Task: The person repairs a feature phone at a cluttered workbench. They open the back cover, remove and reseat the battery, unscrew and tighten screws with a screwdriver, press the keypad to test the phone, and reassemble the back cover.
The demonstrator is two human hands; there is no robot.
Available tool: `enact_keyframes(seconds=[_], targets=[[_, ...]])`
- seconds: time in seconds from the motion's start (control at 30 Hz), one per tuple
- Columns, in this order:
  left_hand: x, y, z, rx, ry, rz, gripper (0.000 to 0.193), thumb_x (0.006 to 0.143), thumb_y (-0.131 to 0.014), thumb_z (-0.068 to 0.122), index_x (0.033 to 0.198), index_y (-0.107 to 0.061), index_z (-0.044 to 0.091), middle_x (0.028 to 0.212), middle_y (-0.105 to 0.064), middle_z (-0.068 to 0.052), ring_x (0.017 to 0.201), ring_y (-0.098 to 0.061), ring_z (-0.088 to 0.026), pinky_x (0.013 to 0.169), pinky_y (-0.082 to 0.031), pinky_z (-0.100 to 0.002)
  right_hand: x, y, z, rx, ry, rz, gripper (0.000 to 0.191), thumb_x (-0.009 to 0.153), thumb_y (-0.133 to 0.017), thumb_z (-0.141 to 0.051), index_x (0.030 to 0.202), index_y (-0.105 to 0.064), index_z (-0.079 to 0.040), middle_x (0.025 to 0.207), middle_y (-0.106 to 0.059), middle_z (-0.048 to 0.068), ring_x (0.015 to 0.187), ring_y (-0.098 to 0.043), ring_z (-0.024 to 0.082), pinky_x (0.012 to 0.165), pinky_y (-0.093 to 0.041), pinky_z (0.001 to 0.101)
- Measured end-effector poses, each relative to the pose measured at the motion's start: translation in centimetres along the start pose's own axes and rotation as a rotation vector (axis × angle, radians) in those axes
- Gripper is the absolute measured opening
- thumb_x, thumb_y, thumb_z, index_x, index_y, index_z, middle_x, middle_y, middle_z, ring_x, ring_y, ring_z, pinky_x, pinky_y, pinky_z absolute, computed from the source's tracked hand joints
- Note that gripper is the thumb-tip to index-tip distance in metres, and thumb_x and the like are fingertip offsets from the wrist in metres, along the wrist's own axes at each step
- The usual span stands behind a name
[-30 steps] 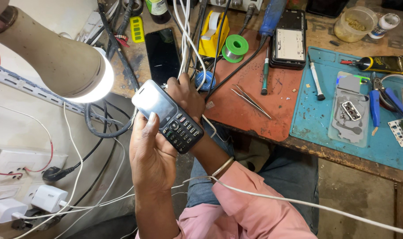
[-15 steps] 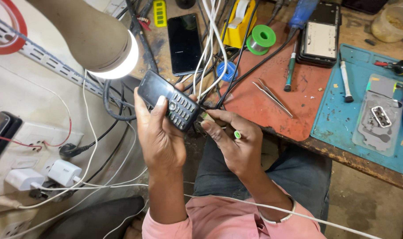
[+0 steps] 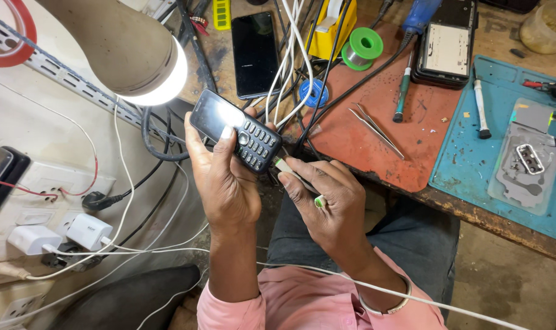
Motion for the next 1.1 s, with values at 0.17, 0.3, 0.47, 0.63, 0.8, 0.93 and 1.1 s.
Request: enact_keyframes(seconds=[0.17,0.3,0.47,0.63,0.8,0.93,1.1], targets=[[0.0,-0.2,-0.1,0.007,-0.012,-0.016,0.079,0.107,-0.050,0.001,0.167,0.000,0.014,0.124,-0.062,-0.030,0.098,-0.072,-0.033,0.085,-0.063,-0.045,0.2,0.3,-0.6,-0.133,0.061,0.005,0.023,0.095,-0.076,-0.014,0.113,-0.073,-0.001,0.093,-0.072,0.009,0.080,-0.064,0.024,0.072,-0.051,0.0341],[0.0,-0.1,0.0,0.004,-0.021,0.008,0.079,0.106,-0.050,0.002,0.167,0.000,0.014,0.124,-0.062,-0.030,0.101,-0.072,-0.032,0.088,-0.064,-0.045,0.2,0.5,-0.9,-0.173,0.093,0.015,0.023,0.098,-0.073,-0.016,0.114,-0.073,-0.001,0.092,-0.072,0.009,0.077,-0.060,0.024,0.071,-0.048,0.0341],[-0.1,-0.3,-0.1,0.027,-0.030,-0.008,0.080,0.107,-0.051,0.003,0.167,-0.001,0.014,0.125,-0.062,-0.029,0.101,-0.071,-0.032,0.088,-0.063,-0.045,0.1,0.1,0.7,-0.011,-0.075,-0.047,0.021,0.102,-0.066,-0.020,0.107,-0.074,-0.002,0.072,-0.065,0.003,0.066,-0.055,0.017,0.064,-0.045,0.0309],[-0.2,-0.8,-0.5,0.014,-0.026,-0.026,0.083,0.105,-0.053,0.002,0.167,-0.001,0.017,0.125,-0.062,-0.027,0.099,-0.071,-0.033,0.086,-0.063,-0.047,-0.4,0.1,2.1,0.107,-0.231,-0.031,0.024,0.104,-0.063,-0.023,0.101,-0.074,-0.002,0.066,-0.058,0.002,0.057,-0.055,0.009,0.053,-0.043,0.0268],[-0.3,-1.3,-0.6,0.011,-0.040,-0.047,0.085,0.103,-0.055,0.000,0.167,0.000,0.017,0.124,-0.063,-0.028,0.099,-0.071,-0.033,0.088,-0.062,-0.048,-0.5,0.2,2.6,0.110,-0.299,-0.046,0.027,0.104,-0.063,-0.026,0.099,-0.075,-0.002,0.063,-0.058,0.003,0.055,-0.054,0.009,0.052,-0.042,0.0267],[-0.2,-1.1,-0.3,-0.031,-0.070,-0.034,0.091,0.102,-0.059,-0.007,0.170,-0.001,0.013,0.131,-0.062,-0.021,0.112,-0.070,-0.027,0.100,-0.060,-0.042,-0.3,0.8,2.1,0.036,-0.225,-0.040,0.027,0.104,-0.064,-0.026,0.100,-0.075,-0.001,0.068,-0.059,0.004,0.060,-0.054,0.010,0.055,-0.043,0.0265],[-0.3,-1.6,-0.6,0.081,-0.050,-0.111,0.090,0.103,-0.059,-0.005,0.169,0.000,0.011,0.126,-0.063,-0.022,0.105,-0.069,-0.025,0.094,-0.060,-0.040,-0.7,0.7,3.0,0.146,-0.400,-0.070,0.029,0.102,-0.062,-0.026,0.101,-0.075,0.000,0.065,-0.059,0.002,0.057,-0.055,0.007,0.052,-0.044,0.0250]])
Point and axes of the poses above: each hand's wrist, its own x-axis towards the middle knuckle, its own y-axis out of the back of the hand, z = x × y, the point moved 7 cm from there along x, towards the middle knuckle
